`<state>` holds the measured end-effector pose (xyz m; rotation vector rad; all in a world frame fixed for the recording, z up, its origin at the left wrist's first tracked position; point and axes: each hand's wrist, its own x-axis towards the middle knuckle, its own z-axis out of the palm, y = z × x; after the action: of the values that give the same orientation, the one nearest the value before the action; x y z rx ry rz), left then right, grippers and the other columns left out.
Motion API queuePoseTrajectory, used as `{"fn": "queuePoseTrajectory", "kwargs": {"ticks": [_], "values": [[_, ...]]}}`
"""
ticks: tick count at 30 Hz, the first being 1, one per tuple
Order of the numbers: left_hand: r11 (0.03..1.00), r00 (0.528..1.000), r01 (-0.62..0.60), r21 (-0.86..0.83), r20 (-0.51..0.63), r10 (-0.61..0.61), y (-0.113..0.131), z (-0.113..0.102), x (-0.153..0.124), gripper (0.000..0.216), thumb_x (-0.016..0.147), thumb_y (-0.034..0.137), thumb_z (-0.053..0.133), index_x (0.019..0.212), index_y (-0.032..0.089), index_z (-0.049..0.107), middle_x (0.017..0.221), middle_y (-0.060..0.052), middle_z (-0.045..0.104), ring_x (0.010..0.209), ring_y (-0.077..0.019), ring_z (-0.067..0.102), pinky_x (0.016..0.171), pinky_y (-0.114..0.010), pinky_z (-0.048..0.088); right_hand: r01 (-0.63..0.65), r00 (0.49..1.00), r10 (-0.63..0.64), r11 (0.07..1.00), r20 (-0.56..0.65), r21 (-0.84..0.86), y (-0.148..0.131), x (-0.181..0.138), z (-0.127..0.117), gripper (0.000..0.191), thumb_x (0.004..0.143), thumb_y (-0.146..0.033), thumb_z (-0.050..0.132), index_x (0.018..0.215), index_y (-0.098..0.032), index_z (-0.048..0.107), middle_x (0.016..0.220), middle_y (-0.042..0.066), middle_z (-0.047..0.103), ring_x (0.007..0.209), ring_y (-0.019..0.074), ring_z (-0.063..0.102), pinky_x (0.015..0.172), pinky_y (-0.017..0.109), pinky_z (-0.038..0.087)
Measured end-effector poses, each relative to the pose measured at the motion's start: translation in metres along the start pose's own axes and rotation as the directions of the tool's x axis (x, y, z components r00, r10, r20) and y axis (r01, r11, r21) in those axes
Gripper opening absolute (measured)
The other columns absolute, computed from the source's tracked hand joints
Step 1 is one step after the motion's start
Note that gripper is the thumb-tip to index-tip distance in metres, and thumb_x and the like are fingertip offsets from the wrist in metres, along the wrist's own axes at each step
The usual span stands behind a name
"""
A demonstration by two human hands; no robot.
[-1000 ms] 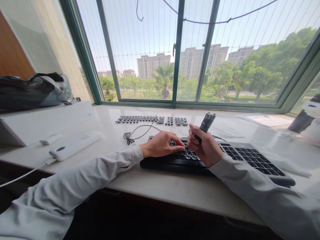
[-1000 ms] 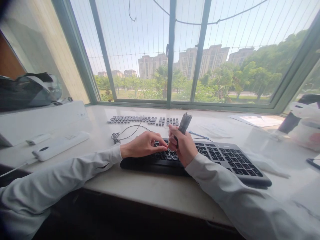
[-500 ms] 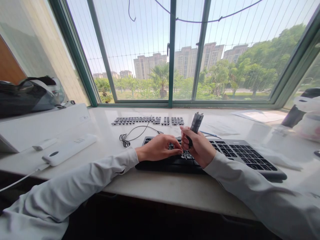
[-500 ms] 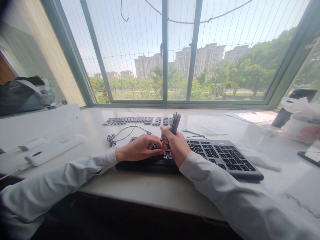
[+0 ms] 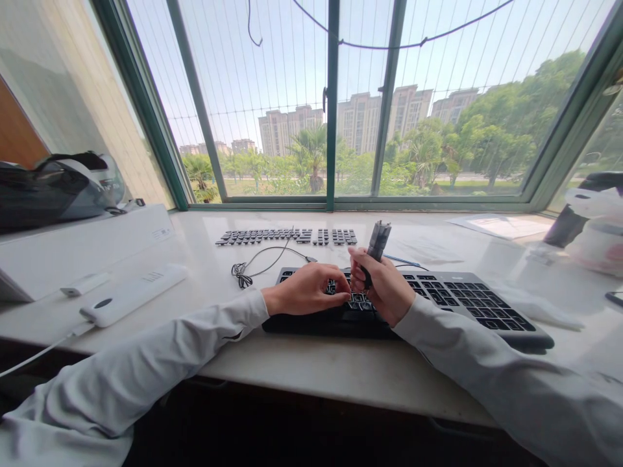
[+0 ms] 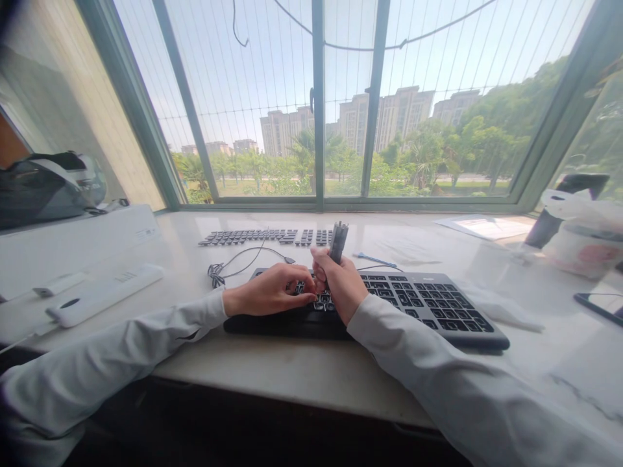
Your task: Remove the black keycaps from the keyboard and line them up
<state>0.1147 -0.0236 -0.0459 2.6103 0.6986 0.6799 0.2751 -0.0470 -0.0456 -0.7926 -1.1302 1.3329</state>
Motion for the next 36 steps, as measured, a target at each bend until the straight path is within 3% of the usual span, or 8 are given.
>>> {"fn": "queuePoseTrajectory", "kwargs": {"ticks": [6,15,27,31,36], "values": [[0.998,0.999,-0.032,0.058,0.039,0.03,0.001,-0.004,-0.001,0.01,0.084,0.023,0.06,0.083,0.015,0.065,0.086,-0.004,0.068,0.073,-0.0129,0.058,0.068,-0.023,0.043,0.009,0.999,-0.008,1.0,0.034,-0.006,0.002,0.001,0.001,0.046,0.07,-0.049,0.075,0.059,-0.021,0.04,0.05,-0.008,0.034,0.043,0.0065,0.033,0.042,0.022,0.03],[0.994,0.997,-0.073,0.087,0.039,0.069,-0.004,-0.002,-0.002,0.01,0.085,0.023,0.06,0.086,0.014,0.066,0.09,-0.005,0.068,0.079,-0.0144,0.06,0.075,-0.024,0.044,0.059,0.998,-0.056,0.991,0.032,-0.119,0.009,0.005,-0.001,0.047,0.072,-0.052,0.072,0.057,-0.02,0.041,0.049,-0.007,0.035,0.044,0.0073,0.034,0.044,0.023,0.033],[0.988,0.984,-0.152,-0.004,0.087,0.152,-0.009,-0.007,-0.003,0.015,0.087,0.022,0.061,0.094,0.014,0.072,0.089,-0.005,0.068,0.073,-0.011,0.058,0.068,-0.021,0.044,0.098,0.988,-0.105,0.993,0.11,0.068,0.013,0.001,0.002,0.044,0.077,-0.051,0.071,0.064,-0.021,0.041,0.046,-0.011,0.025,0.037,0.0042,0.02,0.035,0.019,0.017],[0.991,0.99,-0.132,0.01,0.06,0.131,-0.017,-0.004,-0.002,0.017,0.086,0.03,0.067,0.09,0.016,0.075,0.086,-0.005,0.069,0.062,-0.0077,0.052,0.06,-0.019,0.041,0.154,0.982,-0.16,0.986,0.105,0.059,0.014,-0.002,0.004,0.048,0.075,-0.054,0.072,0.063,-0.021,0.039,0.046,-0.011,0.026,0.037,0.0037,0.021,0.034,0.019,0.017],[0.992,0.99,-0.119,-0.051,0.068,0.122,-0.016,-0.002,-0.001,0.016,0.083,0.03,0.071,0.092,0.019,0.079,0.09,-0.004,0.071,0.064,-0.0075,0.053,0.061,-0.019,0.041,0.205,0.967,-0.199,0.979,0.162,-0.021,0.016,-0.003,0.004,0.048,0.076,-0.057,0.069,0.065,-0.021,0.039,0.047,-0.01,0.031,0.038,0.0039,0.025,0.035,0.019,0.021]]}}
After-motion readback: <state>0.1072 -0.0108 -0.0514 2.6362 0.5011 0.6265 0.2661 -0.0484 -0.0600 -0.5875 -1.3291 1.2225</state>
